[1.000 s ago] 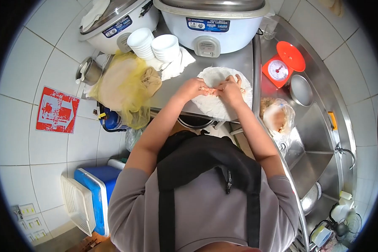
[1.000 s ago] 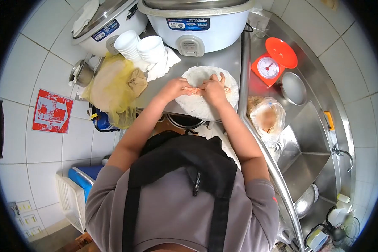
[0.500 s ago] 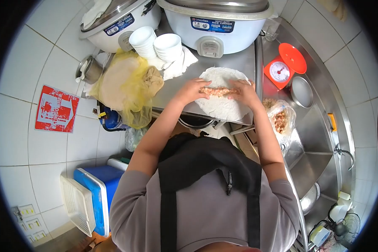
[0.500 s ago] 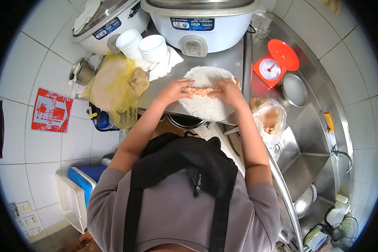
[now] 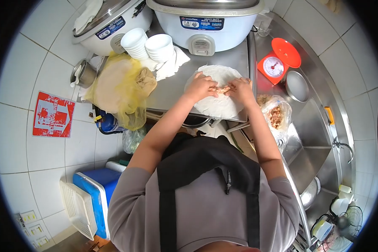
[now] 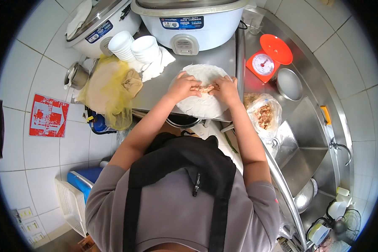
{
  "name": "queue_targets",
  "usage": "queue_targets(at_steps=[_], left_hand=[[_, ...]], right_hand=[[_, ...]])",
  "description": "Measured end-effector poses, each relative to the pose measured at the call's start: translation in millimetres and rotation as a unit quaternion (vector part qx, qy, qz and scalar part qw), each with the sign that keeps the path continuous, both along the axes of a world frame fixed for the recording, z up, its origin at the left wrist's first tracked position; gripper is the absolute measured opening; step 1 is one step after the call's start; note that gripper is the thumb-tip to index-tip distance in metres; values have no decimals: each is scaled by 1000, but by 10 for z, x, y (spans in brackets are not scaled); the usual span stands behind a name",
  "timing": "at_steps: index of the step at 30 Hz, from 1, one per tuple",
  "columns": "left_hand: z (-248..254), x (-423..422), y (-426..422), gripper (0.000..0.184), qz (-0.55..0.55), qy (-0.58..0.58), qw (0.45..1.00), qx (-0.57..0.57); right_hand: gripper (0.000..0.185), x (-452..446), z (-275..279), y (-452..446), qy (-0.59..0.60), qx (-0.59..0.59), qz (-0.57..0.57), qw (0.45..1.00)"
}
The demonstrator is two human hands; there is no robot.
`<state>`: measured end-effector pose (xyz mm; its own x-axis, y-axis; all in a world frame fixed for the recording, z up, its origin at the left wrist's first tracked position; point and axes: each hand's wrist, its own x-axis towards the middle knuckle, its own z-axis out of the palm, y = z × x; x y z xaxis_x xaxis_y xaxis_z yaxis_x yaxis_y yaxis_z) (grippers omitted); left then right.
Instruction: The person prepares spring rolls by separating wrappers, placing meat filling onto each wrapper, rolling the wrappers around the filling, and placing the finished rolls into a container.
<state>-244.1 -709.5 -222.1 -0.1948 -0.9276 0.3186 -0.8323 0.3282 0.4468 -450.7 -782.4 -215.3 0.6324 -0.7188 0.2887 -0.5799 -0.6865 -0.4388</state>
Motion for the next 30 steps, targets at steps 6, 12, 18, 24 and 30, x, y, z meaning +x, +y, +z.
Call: queue_targets(at_steps=[6, 12, 18, 24, 30], left_hand=[[60, -178, -81, 21, 26, -27, 999, 38], [15, -329, -159, 25, -2, 49, 998, 26], [-25, -491, -204, 30, -3, 70, 997, 23], [7, -598, -260, 37, -27, 21, 998, 56], [147, -387, 78, 41, -48, 35, 998, -28]], right_hand=[[28, -83, 2, -24, 36, -30, 46, 998], [25, -272, 34, -127, 12, 57, 0, 998], [26, -360, 16, -126, -34, 58, -4, 998], [33, -429, -1, -154, 37, -14, 10, 999], [33, -467, 164, -67, -86, 61, -3, 994]])
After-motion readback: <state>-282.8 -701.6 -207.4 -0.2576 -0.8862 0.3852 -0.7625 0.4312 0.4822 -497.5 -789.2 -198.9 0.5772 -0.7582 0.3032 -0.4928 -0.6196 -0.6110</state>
